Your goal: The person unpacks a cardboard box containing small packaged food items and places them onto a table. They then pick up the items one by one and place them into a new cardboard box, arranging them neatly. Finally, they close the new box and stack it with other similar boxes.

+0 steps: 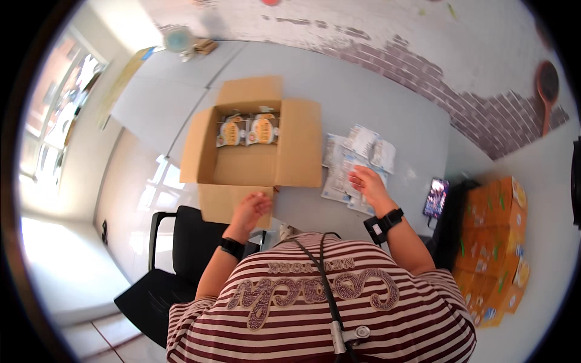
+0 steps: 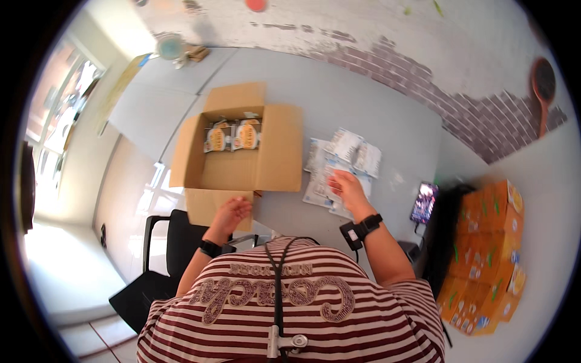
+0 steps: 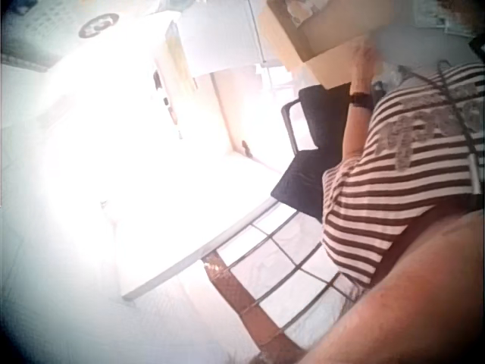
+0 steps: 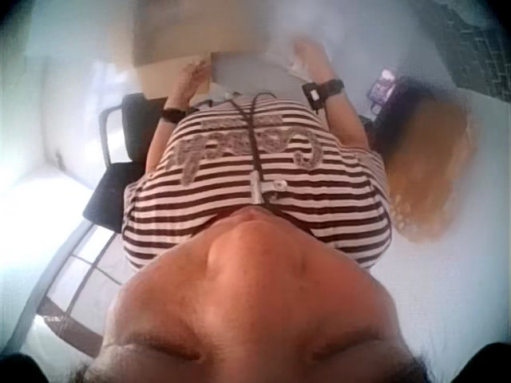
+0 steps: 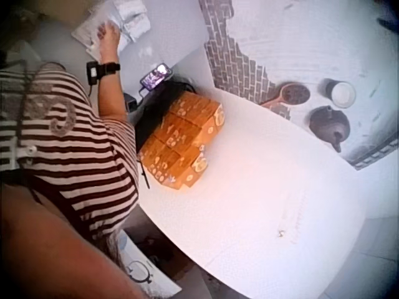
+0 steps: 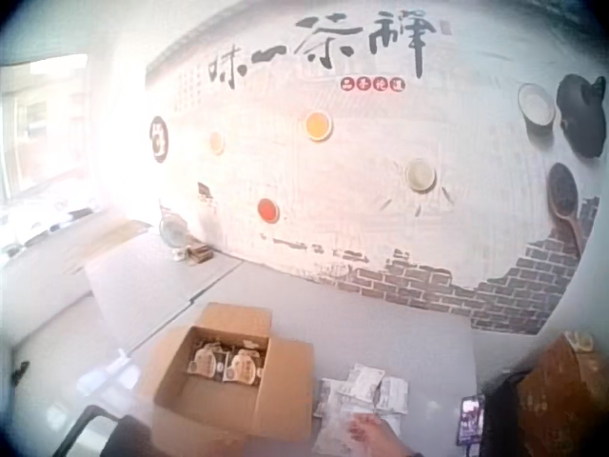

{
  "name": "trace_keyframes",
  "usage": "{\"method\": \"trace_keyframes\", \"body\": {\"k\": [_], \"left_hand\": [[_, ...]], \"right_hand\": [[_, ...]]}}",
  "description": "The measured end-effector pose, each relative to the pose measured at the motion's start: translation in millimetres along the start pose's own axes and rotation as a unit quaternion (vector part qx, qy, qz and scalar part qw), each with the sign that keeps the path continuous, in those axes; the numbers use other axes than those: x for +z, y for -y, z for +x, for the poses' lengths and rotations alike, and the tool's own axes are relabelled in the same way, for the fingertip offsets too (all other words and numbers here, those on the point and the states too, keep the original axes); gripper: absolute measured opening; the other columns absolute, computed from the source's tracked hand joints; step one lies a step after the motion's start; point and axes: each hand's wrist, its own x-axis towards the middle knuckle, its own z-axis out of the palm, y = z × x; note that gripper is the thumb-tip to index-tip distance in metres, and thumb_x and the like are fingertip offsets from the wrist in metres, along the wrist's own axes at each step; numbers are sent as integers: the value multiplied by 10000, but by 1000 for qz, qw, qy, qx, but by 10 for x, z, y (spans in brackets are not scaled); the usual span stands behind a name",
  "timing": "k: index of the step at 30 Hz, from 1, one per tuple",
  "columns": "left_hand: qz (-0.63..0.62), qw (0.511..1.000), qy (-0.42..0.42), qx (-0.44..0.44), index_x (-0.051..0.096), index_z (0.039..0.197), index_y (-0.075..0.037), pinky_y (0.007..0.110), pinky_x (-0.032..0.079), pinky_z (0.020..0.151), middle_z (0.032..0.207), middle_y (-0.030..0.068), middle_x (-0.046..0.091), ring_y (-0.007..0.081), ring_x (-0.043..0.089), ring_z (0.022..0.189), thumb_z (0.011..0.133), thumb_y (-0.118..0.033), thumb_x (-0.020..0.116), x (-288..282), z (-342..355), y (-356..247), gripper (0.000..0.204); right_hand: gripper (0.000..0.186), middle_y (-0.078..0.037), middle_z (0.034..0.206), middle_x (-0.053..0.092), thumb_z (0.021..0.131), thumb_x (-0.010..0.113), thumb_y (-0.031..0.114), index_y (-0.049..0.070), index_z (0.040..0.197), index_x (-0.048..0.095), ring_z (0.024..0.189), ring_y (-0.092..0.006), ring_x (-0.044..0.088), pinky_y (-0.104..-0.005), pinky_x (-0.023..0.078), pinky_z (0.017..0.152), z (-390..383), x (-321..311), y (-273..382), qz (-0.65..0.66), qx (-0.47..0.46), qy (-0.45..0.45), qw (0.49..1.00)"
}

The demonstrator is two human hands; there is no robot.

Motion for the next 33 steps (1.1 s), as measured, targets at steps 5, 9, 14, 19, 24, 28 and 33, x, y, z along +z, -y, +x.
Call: {"method": "trace_keyframes", "body": {"k": [5,9,14,19,24,28,33], "left_hand": [[46,997,-21,-61,530,997,-56,316,499,775,916,82,615,195,609,850,877,-219,586,312,-279,23,210],[34,999,-25,-22,526,1028,-69,318,498,787,943,78,614,175,602,864,905,-231,550,119,-372,19,205],[21,998,-50,17,527,1045,-75,303,490,795,926,55,610,159,600,861,930,-233,514,15,-543,81,196],[55,996,-75,5,528,1049,-76,296,483,801,941,49,609,159,600,869,931,-242,513,65,-604,78,204],[54,995,-78,3,538,1039,-85,281,481,783,926,40,612,150,602,859,930,-253,512,152,-618,9,202],[59,996,-59,15,520,1020,-85,286,493,770,900,37,610,148,605,840,903,-255,556,127,-569,-24,210],[50,998,-33,13,514,995,-81,291,501,770,873,33,604,150,606,826,888,-251,580,165,-485,-96,211]], "right_hand": [[416,-103,1184,529,840,577,130,28,1230,475,1089,-207,507,-322,415,910,836,-735,-163,-343,-231,-77,907],[589,-204,1332,387,752,642,83,51,1292,411,1244,-356,344,-438,276,1045,997,-623,90,-607,-351,-95,707],[655,-169,1413,294,780,667,172,112,1353,355,1325,-339,232,-512,243,1045,1089,-239,217,-750,-276,-42,599],[581,-113,1447,245,847,607,233,145,1360,351,1345,-310,200,-592,257,1003,1071,-139,191,-794,-225,-78,559],[555,-128,1445,249,867,579,218,137,1362,342,1340,-318,211,-599,298,971,1123,-264,130,-809,-250,-90,524],[502,-149,1395,340,894,526,189,123,1357,344,1303,-338,281,-510,332,985,1102,-270,242,-785,-270,-64,554],[405,-182,1267,487,946,421,198,95,1335,372,1139,-373,474,-380,400,948,1216,-538,535,-650,-387,-72,650]]}}
